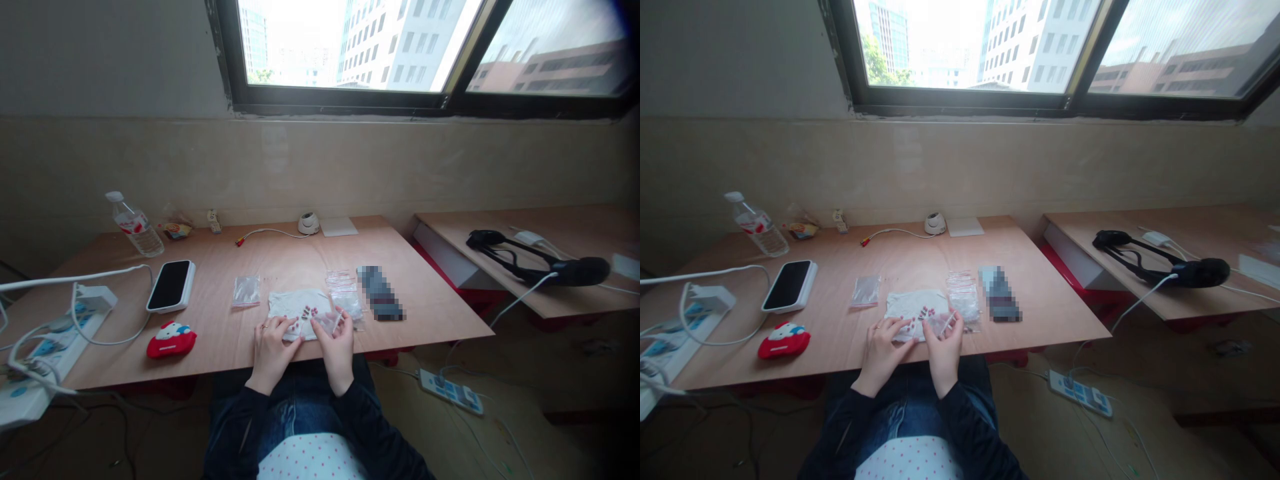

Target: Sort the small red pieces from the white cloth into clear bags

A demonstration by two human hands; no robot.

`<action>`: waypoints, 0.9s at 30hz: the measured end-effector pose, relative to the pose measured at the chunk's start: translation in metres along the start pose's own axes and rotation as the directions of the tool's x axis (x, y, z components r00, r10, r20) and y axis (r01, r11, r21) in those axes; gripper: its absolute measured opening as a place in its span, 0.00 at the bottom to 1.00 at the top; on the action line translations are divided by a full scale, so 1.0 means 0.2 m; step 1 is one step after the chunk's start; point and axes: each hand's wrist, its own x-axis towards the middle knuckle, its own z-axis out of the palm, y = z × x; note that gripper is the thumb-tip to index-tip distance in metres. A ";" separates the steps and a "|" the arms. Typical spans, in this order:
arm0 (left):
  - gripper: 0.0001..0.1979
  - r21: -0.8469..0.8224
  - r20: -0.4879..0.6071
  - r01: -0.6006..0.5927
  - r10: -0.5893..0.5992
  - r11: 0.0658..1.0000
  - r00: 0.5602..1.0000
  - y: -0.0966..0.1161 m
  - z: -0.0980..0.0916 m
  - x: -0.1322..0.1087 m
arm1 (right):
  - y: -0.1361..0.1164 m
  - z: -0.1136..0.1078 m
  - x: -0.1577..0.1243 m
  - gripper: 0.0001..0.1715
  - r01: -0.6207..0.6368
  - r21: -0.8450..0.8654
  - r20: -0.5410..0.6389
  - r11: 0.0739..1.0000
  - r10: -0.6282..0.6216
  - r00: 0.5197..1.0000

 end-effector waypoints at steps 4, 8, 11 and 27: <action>0.13 -0.022 0.006 0.003 -0.003 1.000 1.000 0.00 0.00 0.00 | 0.01 0.00 -0.01 0.40 0.009 -0.015 0.011 1.000 -0.008 1.000; 0.12 -0.037 0.016 0.005 -0.005 0.999 1.000 0.00 0.00 0.00 | 0.02 0.01 -0.01 0.40 0.013 -0.027 0.025 1.000 -0.012 1.000; 0.12 -0.043 0.012 0.003 -0.003 0.999 1.000 0.00 0.00 0.00 | 0.01 0.01 -0.01 0.39 0.009 -0.039 0.021 0.999 -0.008 1.000; 0.11 -0.072 -0.048 0.060 -0.063 0.996 0.997 0.04 -0.04 0.01 | 0.01 -0.03 0.01 0.27 0.021 -0.046 0.019 0.999 -0.020 1.000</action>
